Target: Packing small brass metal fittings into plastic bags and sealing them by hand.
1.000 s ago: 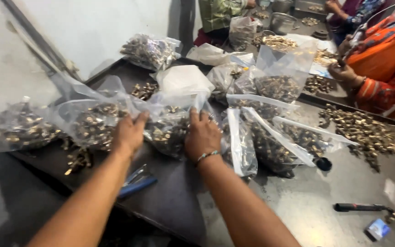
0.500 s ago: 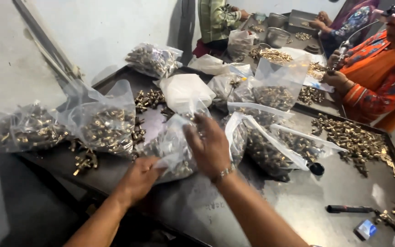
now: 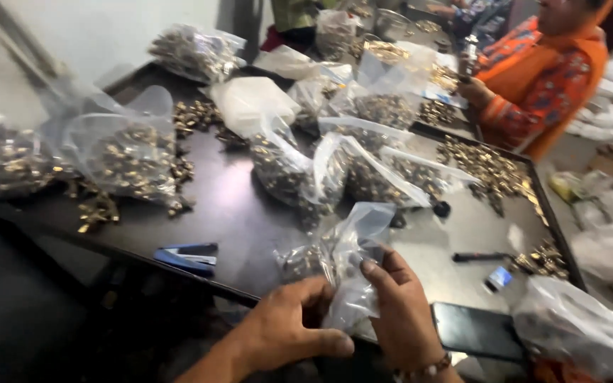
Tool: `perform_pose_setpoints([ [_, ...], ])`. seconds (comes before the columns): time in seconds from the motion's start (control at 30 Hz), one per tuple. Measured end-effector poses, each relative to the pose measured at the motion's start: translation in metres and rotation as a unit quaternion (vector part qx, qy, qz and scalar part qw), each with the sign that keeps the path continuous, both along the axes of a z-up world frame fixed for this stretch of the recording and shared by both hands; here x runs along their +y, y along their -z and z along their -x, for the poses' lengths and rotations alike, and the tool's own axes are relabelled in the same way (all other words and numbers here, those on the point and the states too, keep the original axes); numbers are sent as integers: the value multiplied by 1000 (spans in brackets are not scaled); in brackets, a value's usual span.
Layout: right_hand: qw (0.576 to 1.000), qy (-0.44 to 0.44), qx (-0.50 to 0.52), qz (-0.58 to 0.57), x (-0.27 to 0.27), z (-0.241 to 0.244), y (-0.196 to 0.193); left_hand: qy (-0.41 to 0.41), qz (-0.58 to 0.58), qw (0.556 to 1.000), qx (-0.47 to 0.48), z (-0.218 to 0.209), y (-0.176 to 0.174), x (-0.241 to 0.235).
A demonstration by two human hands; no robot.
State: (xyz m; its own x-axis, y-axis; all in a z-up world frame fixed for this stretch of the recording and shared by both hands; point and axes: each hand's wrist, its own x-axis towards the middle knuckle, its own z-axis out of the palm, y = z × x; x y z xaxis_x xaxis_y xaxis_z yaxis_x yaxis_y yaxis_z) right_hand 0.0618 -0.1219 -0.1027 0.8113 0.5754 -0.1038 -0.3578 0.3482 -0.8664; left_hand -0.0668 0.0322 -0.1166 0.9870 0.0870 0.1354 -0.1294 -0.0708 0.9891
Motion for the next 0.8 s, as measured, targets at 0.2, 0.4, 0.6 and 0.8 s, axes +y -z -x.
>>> perform_pose_setpoints([
  [0.2,999,11,-20,-35,-23,-9,1,-149,-137,974,103,-16,-81,-13],
  [0.4,998,34,-58,1,-37,-17,-4,-169,-303,928,140,-24,-85,-2],
  [0.6,913,166,-328,178,-64,-51,-53,-281,-387,873,100,2,-101,16],
  [0.8,754,150,-580,270,-62,-36,-102,-166,-552,791,-204,-14,-132,15],
])
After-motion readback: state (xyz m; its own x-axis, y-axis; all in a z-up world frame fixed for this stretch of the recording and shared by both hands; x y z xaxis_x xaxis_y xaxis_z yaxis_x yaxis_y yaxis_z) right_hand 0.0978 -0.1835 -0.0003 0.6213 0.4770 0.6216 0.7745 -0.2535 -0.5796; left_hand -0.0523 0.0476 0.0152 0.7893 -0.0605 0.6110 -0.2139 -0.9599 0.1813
